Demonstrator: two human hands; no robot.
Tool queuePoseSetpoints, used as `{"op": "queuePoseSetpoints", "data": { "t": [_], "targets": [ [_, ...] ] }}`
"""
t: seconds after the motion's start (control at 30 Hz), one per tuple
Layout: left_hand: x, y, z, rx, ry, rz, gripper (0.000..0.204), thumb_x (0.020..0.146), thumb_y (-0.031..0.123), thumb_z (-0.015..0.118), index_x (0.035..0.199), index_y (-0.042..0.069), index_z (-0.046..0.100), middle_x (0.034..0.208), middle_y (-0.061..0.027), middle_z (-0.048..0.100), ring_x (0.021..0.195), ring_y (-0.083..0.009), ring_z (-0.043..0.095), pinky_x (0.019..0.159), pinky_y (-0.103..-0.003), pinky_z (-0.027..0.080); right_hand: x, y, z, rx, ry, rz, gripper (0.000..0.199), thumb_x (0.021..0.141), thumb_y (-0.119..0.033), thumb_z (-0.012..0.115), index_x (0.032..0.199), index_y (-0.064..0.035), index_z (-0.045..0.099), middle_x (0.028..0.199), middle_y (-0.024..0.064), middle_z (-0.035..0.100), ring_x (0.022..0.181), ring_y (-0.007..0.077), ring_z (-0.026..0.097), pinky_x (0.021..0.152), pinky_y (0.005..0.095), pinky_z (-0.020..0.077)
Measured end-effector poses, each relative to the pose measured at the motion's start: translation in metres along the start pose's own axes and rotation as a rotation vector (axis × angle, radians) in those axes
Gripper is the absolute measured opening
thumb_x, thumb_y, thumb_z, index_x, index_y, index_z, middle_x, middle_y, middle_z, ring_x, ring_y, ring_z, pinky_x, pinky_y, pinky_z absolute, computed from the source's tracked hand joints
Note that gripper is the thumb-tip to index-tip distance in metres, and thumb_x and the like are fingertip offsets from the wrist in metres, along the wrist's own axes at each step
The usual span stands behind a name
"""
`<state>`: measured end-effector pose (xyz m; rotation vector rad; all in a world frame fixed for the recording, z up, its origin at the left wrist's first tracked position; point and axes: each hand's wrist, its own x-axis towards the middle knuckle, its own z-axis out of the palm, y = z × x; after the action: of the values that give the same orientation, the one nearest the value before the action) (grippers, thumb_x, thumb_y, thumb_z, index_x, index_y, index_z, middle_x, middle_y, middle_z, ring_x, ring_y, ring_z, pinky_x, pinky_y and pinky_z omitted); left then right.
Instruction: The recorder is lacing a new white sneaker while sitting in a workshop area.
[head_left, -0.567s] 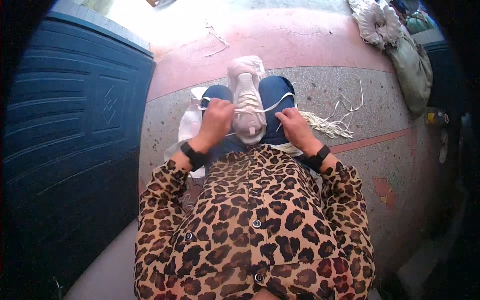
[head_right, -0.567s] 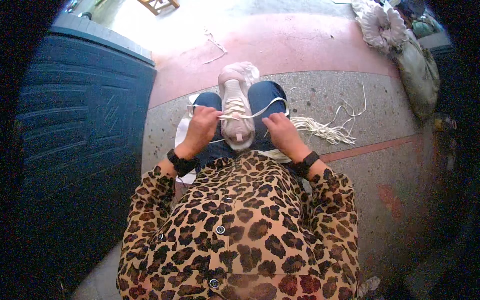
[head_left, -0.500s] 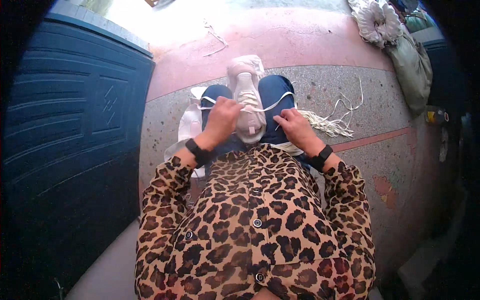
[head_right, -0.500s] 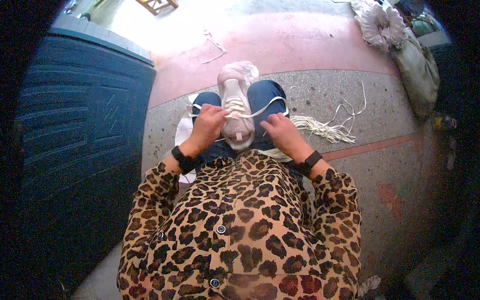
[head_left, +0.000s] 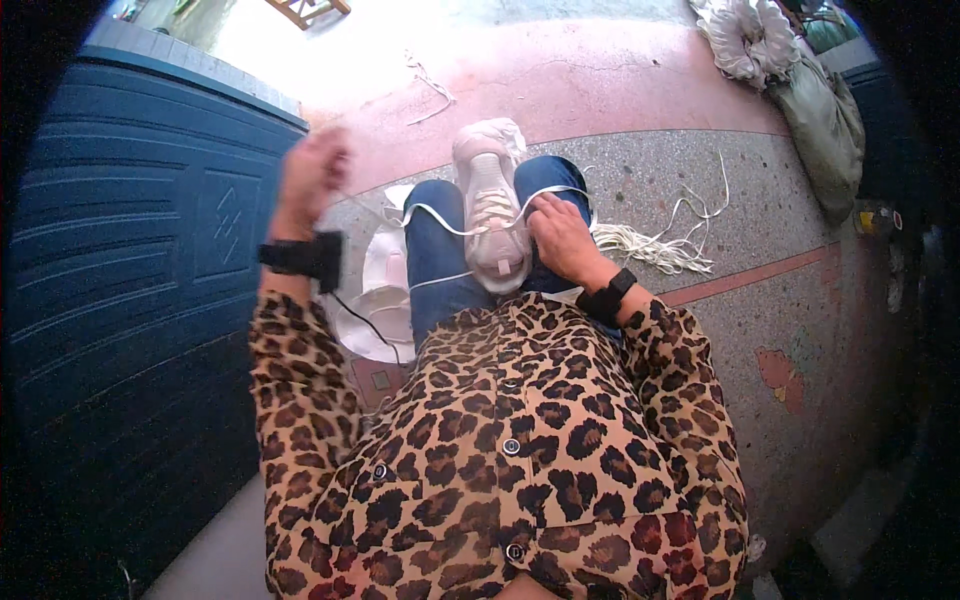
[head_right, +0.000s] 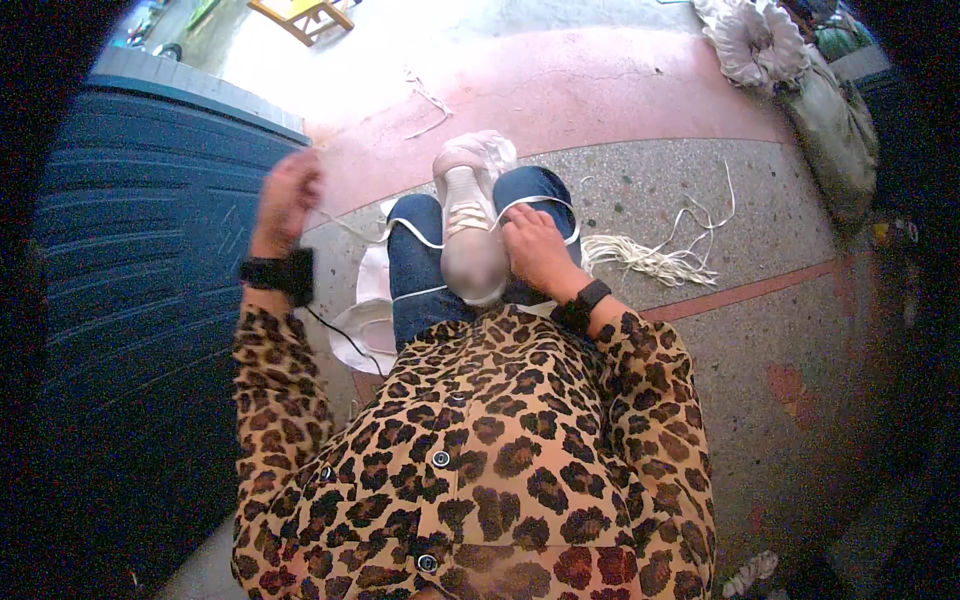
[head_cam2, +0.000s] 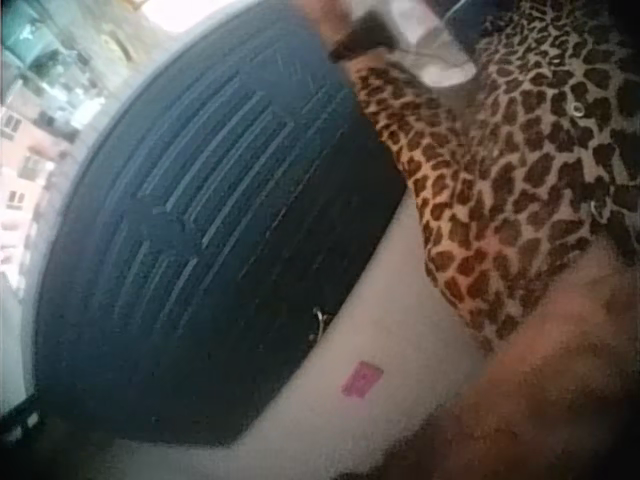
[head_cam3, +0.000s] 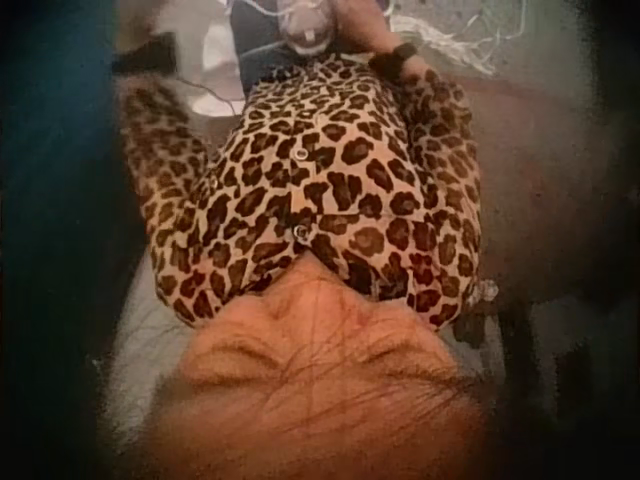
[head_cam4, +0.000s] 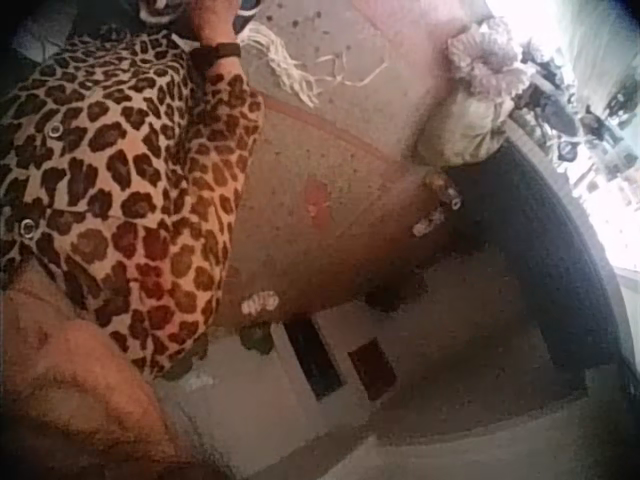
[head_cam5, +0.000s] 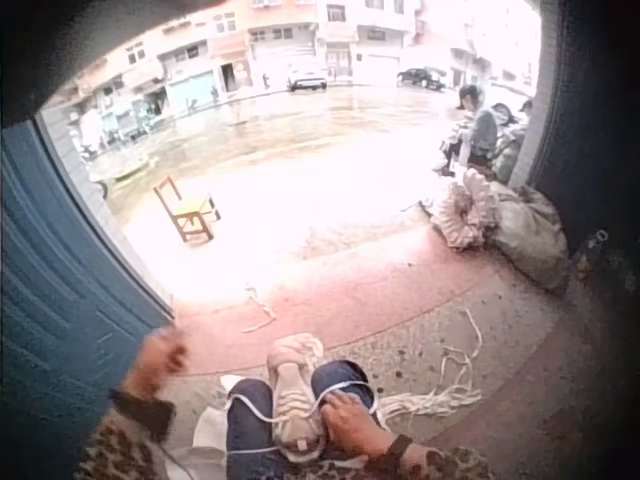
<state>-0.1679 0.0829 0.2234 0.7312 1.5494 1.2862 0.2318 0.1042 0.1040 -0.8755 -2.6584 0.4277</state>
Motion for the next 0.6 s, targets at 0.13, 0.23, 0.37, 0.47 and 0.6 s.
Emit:
{"op": "queuePoseSetpoints", "data": {
  "t": [0.13, 0.23, 0.37, 0.47, 0.6],
  "targets": [
    [0.018, 0.055, -0.093, -0.187, 0.208, 0.137, 0.015, 0.096, 0.012, 0.063, 0.109, 0.005, 0.065, 0.075, 0.003, 0.057, 0.056, -0.0026, 0.047, 0.045, -0.016, 0.035, 0.006, 0.003, -0.001, 0.003, -0.024, 0.019, 0.014, 0.082, -0.009, 0.055, 0.091, -0.0012, 0.063, 0.127, 0.0167, 0.058, 0.127, 0.0323, 0.048, 0.103, 0.0448, 0.0372],
    [0.008, 0.052, -0.112, -0.036, 0.306, 0.169, 0.014, 0.095, 0.012, 0.063, 0.107, 0.006, 0.067, 0.074, 0.0044, 0.057, 0.057, -0.0017, 0.046, 0.047, -0.016, 0.034, 0.007, 0.002, 0.001, -0.069, -0.017, 0.014, 0.017, 0.08, -0.013, 0.058, 0.092, -0.003, 0.066, 0.125, 0.0144, 0.06, 0.125, 0.0295, 0.049, 0.099, 0.0435, 0.038],
    [-0.022, -0.015, -0.054, 0.201, 0.262, 0.096, 0.015, 0.094, 0.015, 0.062, 0.106, 0.007, 0.069, 0.078, 0.0044, 0.06, 0.062, -0.0036, 0.049, 0.055, -0.019, 0.04, 0.013, -0.003, 0.003, -0.139, 0.067, -0.016, 0.02, 0.079, -0.015, 0.059, 0.094, -0.0041, 0.068, 0.121, 0.0125, 0.061, 0.121, 0.0277, 0.051, 0.095, 0.0438, 0.0388],
    [-0.066, -0.074, 0.014, 0.287, -0.247, 0.01, 0.021, 0.095, 0.022, 0.062, 0.096, 0.004, 0.072, 0.083, -0.0007, 0.064, 0.076, -0.012, 0.058, 0.075, -0.029, 0.048, 0.019, -0.009, 0.004, -0.162, 0.054, -0.048, 0.021, 0.08, -0.014, 0.058, 0.096, -0.0043, 0.068, 0.119, 0.0124, 0.061, 0.12, 0.0275, 0.052, 0.095, 0.0436, 0.0389],
    [-0.105, -0.128, 0.093, 0.729, -0.49, 0.508, 0.01, 0.09, 0.011, 0.064, 0.089, 0.002, 0.067, 0.092, -0.0107, 0.068, 0.094, -0.0264, 0.063, 0.092, -0.039, 0.048, 0.021, -0.017, -0.001, -0.388, 0.071, -0.23, 0.02, 0.081, -0.014, 0.058, 0.097, -0.0049, 0.066, 0.115, 0.0119, 0.06, 0.116, 0.0267, 0.053, 0.095, 0.0408, 0.0389]
  ]
}}
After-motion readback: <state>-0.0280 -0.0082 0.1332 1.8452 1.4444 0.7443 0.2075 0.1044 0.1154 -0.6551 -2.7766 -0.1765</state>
